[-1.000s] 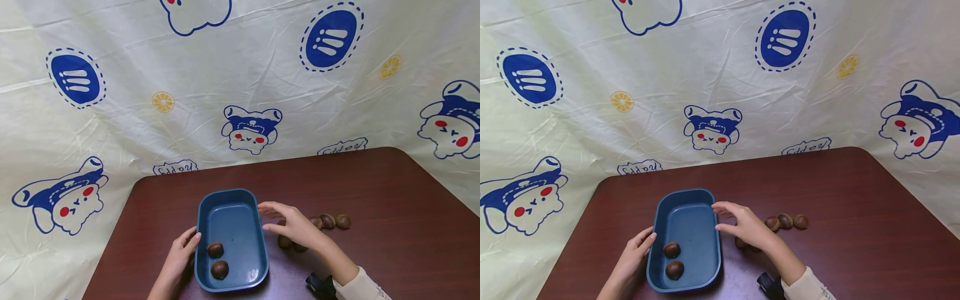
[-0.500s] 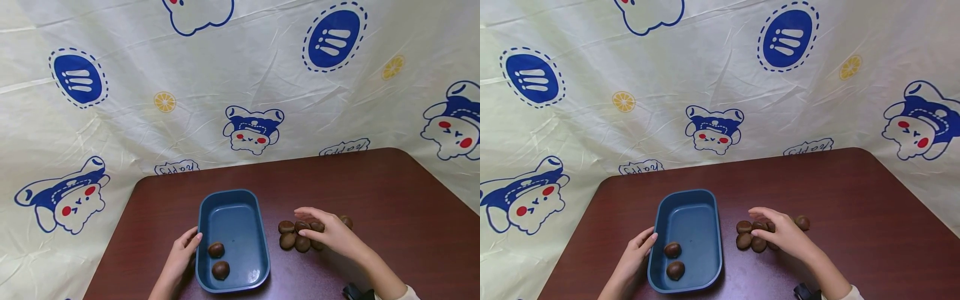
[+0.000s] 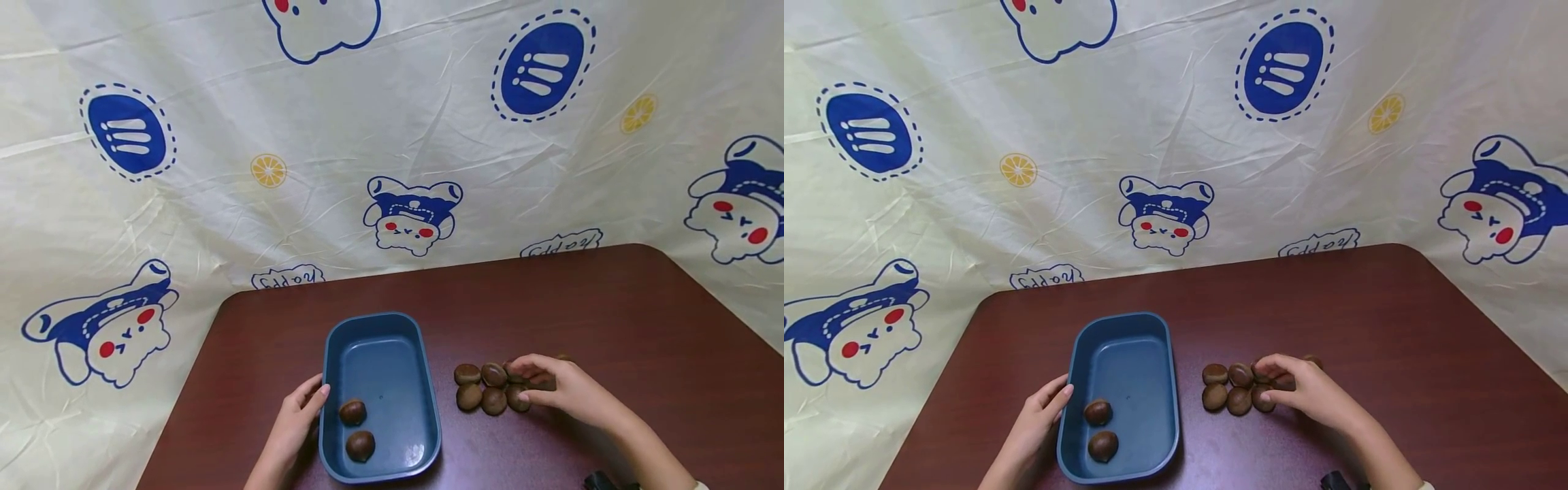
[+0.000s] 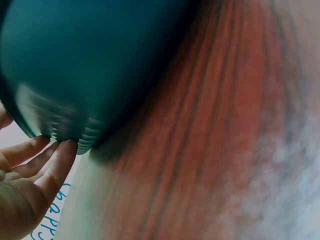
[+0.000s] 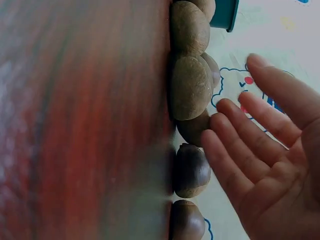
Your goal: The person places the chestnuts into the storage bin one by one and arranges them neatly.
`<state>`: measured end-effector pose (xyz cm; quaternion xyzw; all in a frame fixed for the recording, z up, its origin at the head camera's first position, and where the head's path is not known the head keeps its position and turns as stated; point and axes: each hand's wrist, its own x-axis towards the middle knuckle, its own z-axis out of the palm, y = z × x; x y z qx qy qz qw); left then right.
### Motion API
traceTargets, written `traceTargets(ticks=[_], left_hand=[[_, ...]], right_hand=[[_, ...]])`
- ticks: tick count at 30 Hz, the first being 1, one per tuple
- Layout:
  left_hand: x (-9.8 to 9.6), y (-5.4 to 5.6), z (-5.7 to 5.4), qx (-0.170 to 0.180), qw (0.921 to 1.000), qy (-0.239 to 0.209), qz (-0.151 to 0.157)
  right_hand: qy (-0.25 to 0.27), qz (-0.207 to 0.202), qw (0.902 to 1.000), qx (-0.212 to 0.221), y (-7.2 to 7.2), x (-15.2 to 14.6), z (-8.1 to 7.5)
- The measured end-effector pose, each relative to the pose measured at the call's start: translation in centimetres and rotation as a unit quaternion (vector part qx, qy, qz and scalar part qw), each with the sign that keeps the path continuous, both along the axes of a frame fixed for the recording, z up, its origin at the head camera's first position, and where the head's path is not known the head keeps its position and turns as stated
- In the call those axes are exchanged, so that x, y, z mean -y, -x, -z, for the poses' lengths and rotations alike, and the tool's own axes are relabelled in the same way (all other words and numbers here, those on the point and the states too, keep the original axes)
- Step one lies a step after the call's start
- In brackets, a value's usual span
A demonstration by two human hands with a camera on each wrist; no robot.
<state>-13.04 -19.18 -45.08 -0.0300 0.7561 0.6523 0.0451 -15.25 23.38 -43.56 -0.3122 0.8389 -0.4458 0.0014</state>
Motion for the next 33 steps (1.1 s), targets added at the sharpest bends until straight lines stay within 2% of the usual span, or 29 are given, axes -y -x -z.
traceTargets(ticks=[4, 9, 12, 19, 25, 31, 33], left_hand=[[0.0, 0.0, 0.0, -0.001, 1.0, 0.001, 0.0], [0.0, 0.0, 0.0, -0.001, 1.0, 0.004, -0.001], [0.0, 0.0, 0.0, 0.0, 1.0, 0.005, -0.001], [-0.1, 0.0, 0.0, -0.001, 1.0, 0.007, -0.004], [0.0, -0.1, 0.0, 0.001, 1.0, 0.001, -0.003], [0.0, -0.1, 0.0, 0.0, 1.0, 0.005, -0.003], [0.0, 0.0, 0.0, -0.002, 1.0, 0.007, -0.003]], right_hand=[[-0.001, -0.019, 0.9998, 0.008, 0.2, -0.4, 0.7], [-0.028, -0.02, 0.9976, 0.061, 0.1, -0.7, 1.5], [-0.041, -0.016, 0.9961, 0.077, 0.1, -0.7, 1.7], [-0.04, -0.013, 0.9972, 0.061, 0.2, -0.5, 1.8], [-0.036, -0.001, 0.9973, 0.064, 0.2, -0.4, 1.6], [-0.022, 0.003, 0.9997, -0.006, 0.2, -0.2, 0.8], [-0.021, 0.008, 0.9996, -0.016, 0.2, 0.0, 0.4]])
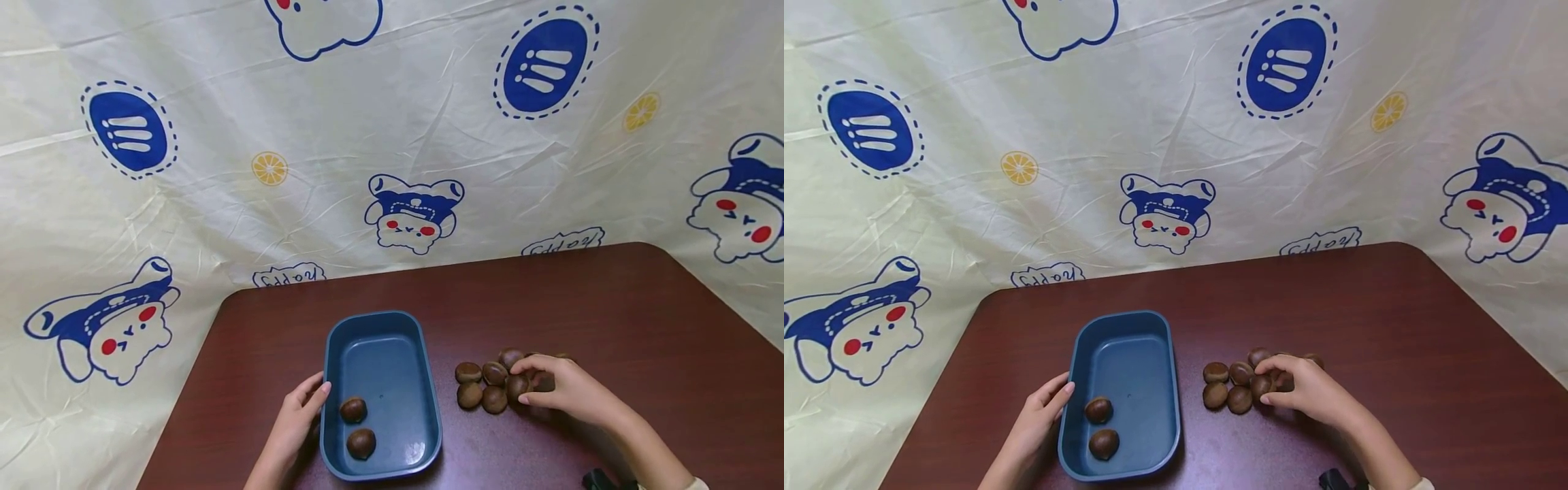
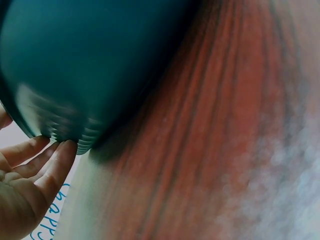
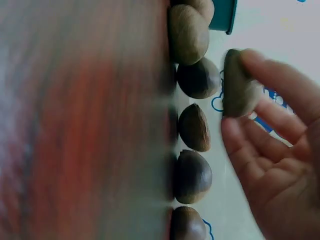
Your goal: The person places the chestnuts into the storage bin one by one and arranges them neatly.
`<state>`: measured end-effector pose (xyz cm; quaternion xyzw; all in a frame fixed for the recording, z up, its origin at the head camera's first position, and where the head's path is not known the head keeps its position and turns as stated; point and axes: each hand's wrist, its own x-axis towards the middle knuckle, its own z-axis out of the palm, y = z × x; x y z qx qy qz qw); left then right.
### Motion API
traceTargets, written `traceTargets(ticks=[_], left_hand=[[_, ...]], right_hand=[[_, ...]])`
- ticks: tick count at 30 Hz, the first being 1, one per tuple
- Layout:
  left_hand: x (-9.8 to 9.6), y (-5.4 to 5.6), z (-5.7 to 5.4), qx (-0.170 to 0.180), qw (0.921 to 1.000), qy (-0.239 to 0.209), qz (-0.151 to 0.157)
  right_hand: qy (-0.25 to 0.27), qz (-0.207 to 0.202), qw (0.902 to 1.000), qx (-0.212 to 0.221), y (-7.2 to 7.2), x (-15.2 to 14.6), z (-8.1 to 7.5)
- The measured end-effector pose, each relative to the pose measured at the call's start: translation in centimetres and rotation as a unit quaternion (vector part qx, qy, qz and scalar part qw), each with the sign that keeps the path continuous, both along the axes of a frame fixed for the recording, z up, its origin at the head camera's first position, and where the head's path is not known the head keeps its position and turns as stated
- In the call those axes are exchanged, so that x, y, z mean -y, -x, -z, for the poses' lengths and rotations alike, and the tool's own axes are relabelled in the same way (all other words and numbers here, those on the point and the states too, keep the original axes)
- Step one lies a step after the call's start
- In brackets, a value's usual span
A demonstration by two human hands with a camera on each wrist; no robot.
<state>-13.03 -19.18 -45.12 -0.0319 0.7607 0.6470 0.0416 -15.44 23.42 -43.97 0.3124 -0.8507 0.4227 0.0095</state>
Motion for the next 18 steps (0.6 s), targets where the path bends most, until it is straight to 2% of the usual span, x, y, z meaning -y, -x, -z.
traceTargets(ticks=[7, 18], left_hand=[[-0.2, 0.1, 0.1, -0.006, 1.0, -0.003, 0.006], [-0.1, 0.0, 0.0, -0.009, 0.9999, -0.011, 0.007]], right_hand=[[0.019, 0.012, 0.9997, -0.005, 0.0, 0.8, -1.4], [0.037, 0.002, 0.9993, 0.001, 1.5, 4.4, -3.9]])
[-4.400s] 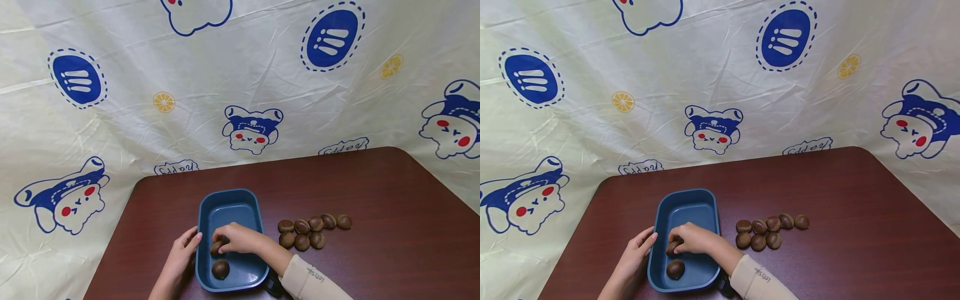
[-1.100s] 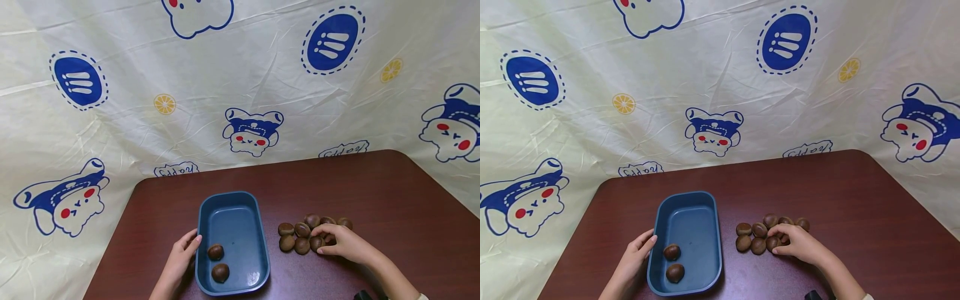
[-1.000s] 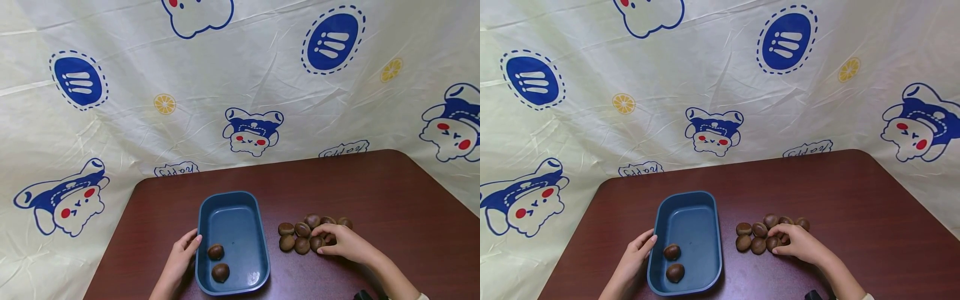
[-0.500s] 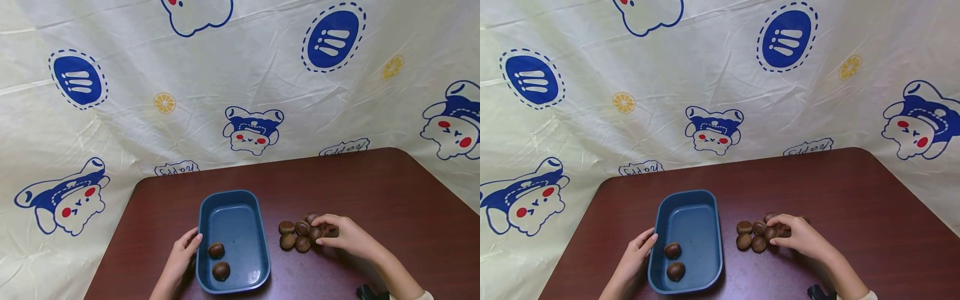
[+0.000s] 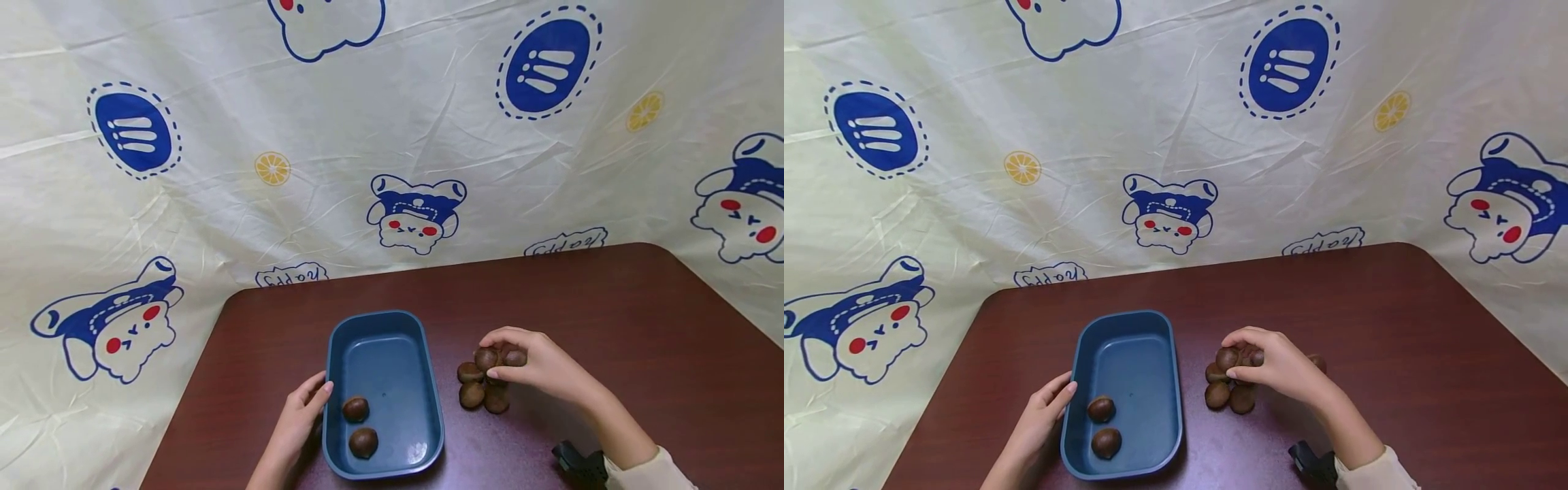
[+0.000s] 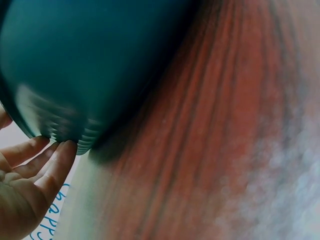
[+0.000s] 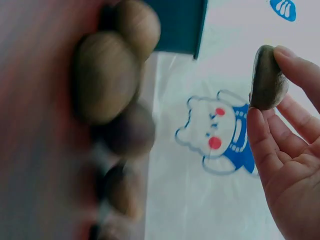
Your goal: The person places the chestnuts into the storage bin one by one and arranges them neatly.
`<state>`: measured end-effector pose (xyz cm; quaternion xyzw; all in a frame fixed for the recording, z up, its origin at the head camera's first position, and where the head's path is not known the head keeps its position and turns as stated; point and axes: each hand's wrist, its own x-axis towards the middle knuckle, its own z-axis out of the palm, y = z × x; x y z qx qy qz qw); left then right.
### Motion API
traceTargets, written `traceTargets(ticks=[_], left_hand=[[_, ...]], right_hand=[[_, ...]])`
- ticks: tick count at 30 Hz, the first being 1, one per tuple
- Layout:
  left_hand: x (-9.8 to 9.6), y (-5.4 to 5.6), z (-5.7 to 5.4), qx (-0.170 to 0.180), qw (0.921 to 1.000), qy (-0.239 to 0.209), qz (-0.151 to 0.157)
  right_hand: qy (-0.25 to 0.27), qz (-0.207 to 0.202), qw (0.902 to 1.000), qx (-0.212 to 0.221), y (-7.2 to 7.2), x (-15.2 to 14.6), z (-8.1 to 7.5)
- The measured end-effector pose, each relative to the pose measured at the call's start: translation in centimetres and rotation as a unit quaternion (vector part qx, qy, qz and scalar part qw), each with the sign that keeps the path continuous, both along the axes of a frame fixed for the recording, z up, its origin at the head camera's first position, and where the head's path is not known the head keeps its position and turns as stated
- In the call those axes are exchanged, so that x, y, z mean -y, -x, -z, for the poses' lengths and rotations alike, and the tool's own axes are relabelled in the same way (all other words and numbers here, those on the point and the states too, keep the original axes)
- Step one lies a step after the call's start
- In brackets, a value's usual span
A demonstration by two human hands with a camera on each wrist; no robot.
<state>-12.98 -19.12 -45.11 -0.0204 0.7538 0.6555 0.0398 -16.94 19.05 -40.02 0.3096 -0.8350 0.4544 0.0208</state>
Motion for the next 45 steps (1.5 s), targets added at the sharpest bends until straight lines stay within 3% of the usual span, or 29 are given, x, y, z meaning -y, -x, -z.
traceTargets(ticks=[11, 19, 26, 35, 45], left_hand=[[0.0, 0.0, 0.1, 0.0, 1.0, 0.0, 0.007], [0.1, -0.1, -0.1, 0.009, 0.9999, -0.012, -0.001], [0.1, -0.1, 0.0, 0.002, 0.9999, -0.011, 0.003], [0.2, -0.1, 0.0, -0.005, 1.0, 0.001, 0.006], [0.2, 0.0, 0.0, -0.004, 0.9999, 0.012, 0.002]], right_hand=[[0.021, -0.054, 0.9982, 0.014, 1.7, 6.1, -1.5], [0.037, -0.091, 0.9941, 0.044, 3.5, 11.5, -0.9], [0.021, -0.121, 0.9894, 0.076, 4.7, 15.3, 0.3], [-0.03, -0.151, 0.9828, 0.101, 5.1, 17.6, 2.1], [-0.075, -0.183, 0.9695, 0.145, 5.2, 19.1, 2.9]])
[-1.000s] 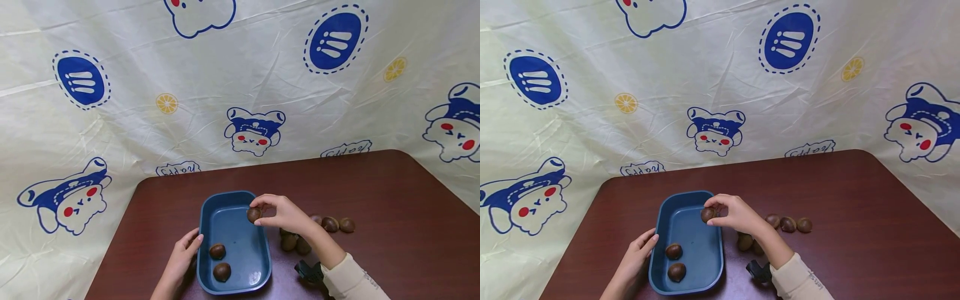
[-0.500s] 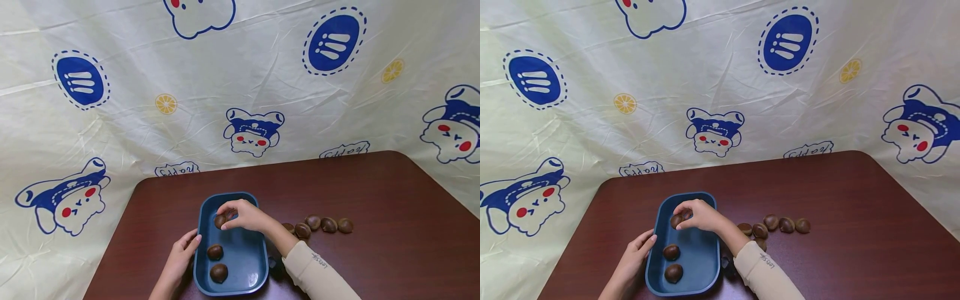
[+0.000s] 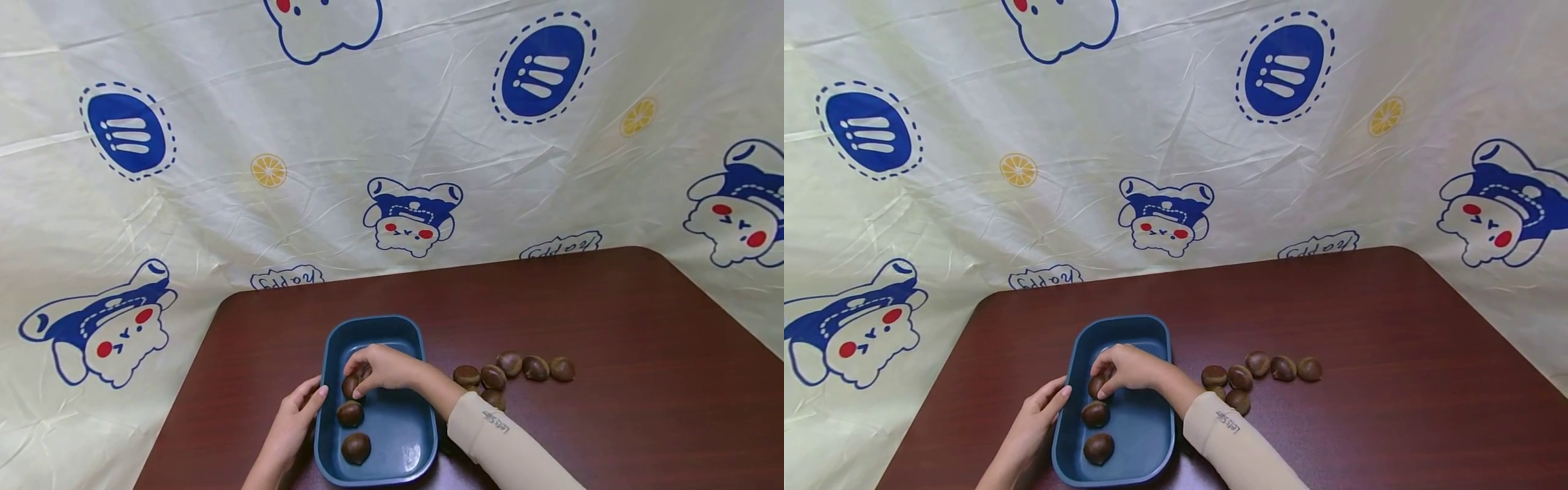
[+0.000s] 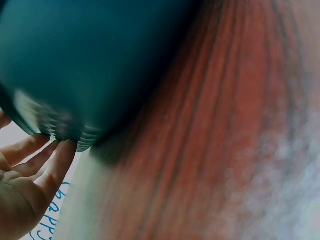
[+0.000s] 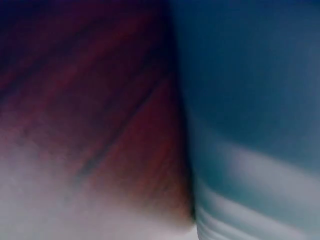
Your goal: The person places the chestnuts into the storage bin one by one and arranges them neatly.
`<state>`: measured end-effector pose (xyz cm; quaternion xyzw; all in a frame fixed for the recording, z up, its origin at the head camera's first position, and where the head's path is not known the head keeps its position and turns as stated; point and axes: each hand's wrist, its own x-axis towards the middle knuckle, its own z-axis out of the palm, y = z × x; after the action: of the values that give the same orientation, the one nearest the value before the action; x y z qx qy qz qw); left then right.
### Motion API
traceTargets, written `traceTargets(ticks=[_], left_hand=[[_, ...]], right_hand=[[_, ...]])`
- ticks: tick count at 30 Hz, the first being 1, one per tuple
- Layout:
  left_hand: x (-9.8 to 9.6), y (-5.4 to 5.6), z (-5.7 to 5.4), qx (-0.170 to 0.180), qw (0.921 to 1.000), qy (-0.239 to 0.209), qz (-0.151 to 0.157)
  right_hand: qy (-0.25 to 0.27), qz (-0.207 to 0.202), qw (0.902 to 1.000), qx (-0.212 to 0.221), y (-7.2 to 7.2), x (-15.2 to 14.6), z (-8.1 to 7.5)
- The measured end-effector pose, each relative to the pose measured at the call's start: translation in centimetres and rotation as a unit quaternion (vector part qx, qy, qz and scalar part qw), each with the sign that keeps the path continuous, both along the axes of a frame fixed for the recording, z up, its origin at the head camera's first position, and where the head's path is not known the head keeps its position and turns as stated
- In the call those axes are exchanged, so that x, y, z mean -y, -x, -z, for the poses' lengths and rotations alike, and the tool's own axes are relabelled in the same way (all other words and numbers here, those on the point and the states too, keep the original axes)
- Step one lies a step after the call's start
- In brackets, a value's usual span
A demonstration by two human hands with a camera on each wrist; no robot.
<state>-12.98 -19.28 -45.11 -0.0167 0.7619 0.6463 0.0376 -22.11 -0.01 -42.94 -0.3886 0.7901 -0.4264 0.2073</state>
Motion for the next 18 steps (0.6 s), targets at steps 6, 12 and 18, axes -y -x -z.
traceTargets(ticks=[6, 12, 18], left_hand=[[-0.06, -0.03, -0.1, 0.003, 1.0, 0.0, 0.0], [0.02, 0.0, 0.0, 0.006, 1.0, 0.004, 0.002], [0.12, 0.03, 0.01, 0.004, 1.0, 0.003, 0.008]], right_hand=[[-0.055, -0.004, 0.9976, -0.041, -0.02, 0.19, 0.27], [-0.068, -0.011, 0.9976, -0.014, -0.28, 0.19, 0.24], [-0.028, -0.001, 0.9996, -0.005, -0.33, -0.08, 0.05]])
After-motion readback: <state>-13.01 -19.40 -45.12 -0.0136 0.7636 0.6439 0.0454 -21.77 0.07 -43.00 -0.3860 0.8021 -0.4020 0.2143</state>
